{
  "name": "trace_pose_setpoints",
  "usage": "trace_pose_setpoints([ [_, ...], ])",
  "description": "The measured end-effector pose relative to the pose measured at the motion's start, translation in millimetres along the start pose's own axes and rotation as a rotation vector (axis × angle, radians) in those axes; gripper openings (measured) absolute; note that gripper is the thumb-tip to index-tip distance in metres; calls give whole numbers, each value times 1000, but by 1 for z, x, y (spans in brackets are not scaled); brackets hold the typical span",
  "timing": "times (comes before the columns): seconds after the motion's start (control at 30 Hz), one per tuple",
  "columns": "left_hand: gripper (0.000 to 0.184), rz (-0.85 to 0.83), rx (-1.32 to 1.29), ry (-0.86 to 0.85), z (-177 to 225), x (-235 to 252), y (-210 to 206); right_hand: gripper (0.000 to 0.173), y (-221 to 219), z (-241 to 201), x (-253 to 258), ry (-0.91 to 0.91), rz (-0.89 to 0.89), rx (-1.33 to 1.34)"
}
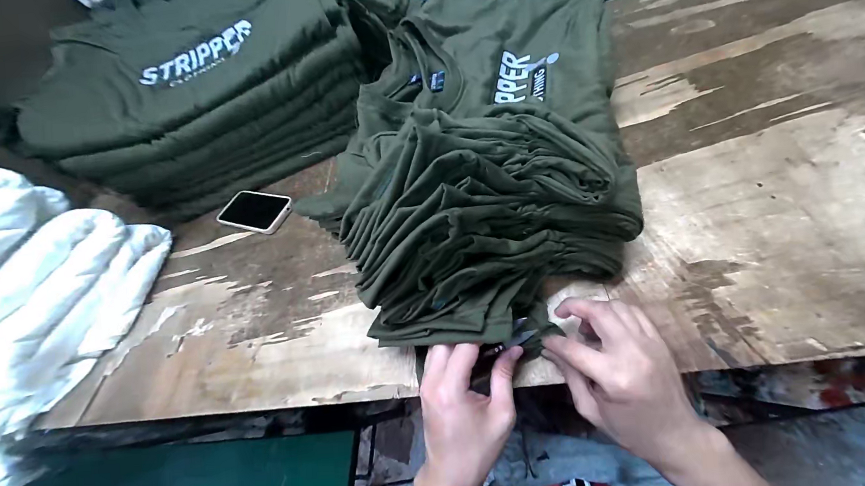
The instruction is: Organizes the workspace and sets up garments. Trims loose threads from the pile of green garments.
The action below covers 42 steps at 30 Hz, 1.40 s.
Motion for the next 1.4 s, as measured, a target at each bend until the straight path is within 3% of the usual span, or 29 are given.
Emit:
trace_pose_setpoints([
  [0.17, 16, -43, -4, -70, -2, -2, 8, 18, 1, 22, -13, -216, 13, 435],
  [0.27, 17, -91, -27, -74, -1, -2, 2, 19, 3, 26, -14, -277, 26, 515],
  [0.37, 14, -115, 23, -94, 5, 1, -8, 24, 5, 21, -13, -134, -110, 601],
  [0.47, 21, -167, 4, -81, 6, 3, -9, 42, 9, 18, -16, -3, -273, 504],
  [0.53, 27, -229, 11, -68, 4, 1, -13, 42, 12, 21, -16, -106, -144, 317],
  [0.63, 21, -153, -12, -52, 2, 4, -14, 32, 6, 13, -7, -233, 4, 157],
  [0.7, 20, -149, -130, 3, 1, 14, -12, 23, -5, 6, 3, -248, 66, 309],
  [0.77, 18, -180, -231, 105, -3, 25, -11, 25, -18, 3, 11, -312, 100, 562],
  [0.87, 12, -230, -311, 349, -16, 43, -13, 22, -31, 9, 24, -468, 108, 749],
  [0.93, 12, -260, -350, 494, -22, 50, -17, 29, -35, 4, 29, -402, 20, 638],
  [0.97, 11, -263, -363, 530, -24, 52, -19, 39, -33, -1, 32, -302, -9, 509],
  [1.0, 10, -258, -383, 552, -24, 54, -20, 39, -28, -7, 32, -186, -7, 342],
  [1.07, 12, -270, -438, 576, -24, 54, -21, 17, -13, -10, 21, -27, 143, 165],
  [1.13, 11, -280, -491, 584, -22, 52, -21, 14, 4, 3, 8, -37, 272, 281],
  [1.2, 12, -281, -516, 584, -20, 51, -22, 18, 5, 14, 2, -132, 268, 370],
  [1.3, 12, -263, -494, 576, -22, 48, -25, 44, -2, 4, 6, -180, 168, 255],
  [1.33, 11, -262, -485, 574, -22, 48, -25, 44, -4, -2, 10, -155, 158, 206],
  [1.4, 12, -290, -462, 585, -21, 46, -23, 23, -9, -8, 12, -81, 203, 154],
])
Point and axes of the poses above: each hand's wrist, its own x-axis towards the middle knuckle, its own y-axis out of the back of the hand, z = x × y, the point moved 7 cm from there along x, towards the middle knuckle, and after that the axes turned 8 degrees about -x, right-handed, at the moved point
